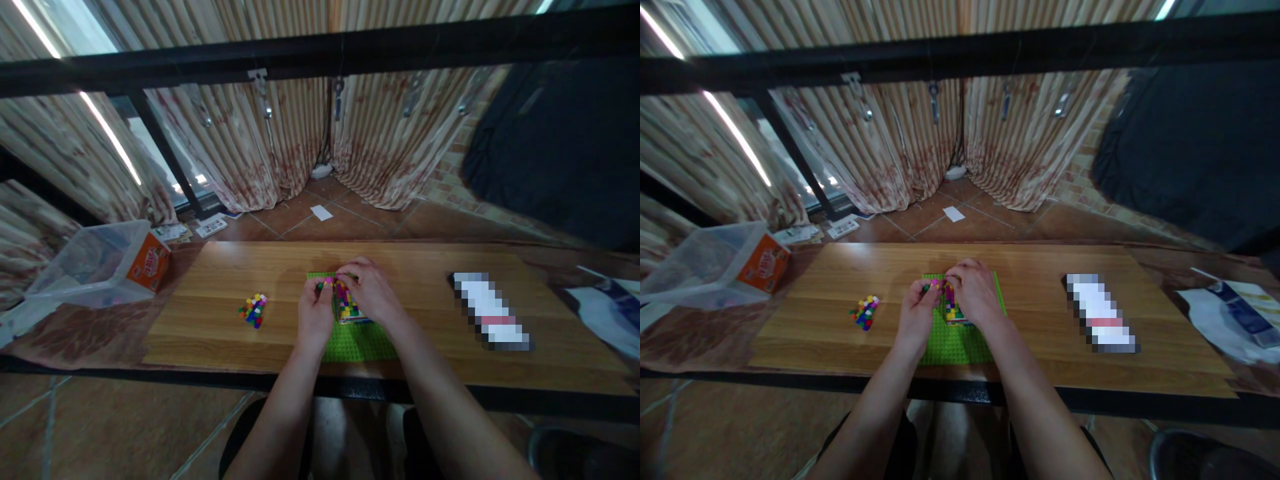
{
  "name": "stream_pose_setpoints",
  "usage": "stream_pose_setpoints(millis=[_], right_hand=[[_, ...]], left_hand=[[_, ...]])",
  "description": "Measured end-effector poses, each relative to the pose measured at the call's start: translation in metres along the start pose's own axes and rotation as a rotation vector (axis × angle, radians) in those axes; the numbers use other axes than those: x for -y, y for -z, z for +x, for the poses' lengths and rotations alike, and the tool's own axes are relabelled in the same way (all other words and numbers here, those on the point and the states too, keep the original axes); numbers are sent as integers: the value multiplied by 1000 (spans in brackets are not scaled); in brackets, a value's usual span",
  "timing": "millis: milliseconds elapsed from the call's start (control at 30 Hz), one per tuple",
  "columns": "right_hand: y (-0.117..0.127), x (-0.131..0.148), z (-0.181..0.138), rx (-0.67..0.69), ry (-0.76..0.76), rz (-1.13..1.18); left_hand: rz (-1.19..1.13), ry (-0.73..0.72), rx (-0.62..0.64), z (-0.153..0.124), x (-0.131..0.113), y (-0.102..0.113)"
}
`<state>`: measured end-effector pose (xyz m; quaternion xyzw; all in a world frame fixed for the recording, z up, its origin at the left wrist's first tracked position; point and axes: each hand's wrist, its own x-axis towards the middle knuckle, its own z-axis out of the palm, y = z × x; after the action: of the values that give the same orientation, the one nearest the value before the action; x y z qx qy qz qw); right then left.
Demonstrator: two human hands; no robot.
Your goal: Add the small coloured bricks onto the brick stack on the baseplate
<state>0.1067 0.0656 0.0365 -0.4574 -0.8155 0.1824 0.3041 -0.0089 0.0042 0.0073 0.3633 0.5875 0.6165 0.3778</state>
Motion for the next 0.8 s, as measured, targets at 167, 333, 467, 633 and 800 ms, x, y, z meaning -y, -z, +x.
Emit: stream_pose_setpoints(millis=[167,333,467,633,800], right_hand=[[3,1,1,38,46,-68],[2,-1,1,46,86,-107],[2,0,1,73,93,-122],[3,5,2,94,88,-145],[1,8,3,110,115,-176]], left_hand=[[18,-22,-5,0,2,-1],[38,-37,-21,-2,2,-2],[37,-40,-11,-3,2,-3],[45,-42,-15,-4,3,-4],[54,-49,-12,-4,4,-3]])
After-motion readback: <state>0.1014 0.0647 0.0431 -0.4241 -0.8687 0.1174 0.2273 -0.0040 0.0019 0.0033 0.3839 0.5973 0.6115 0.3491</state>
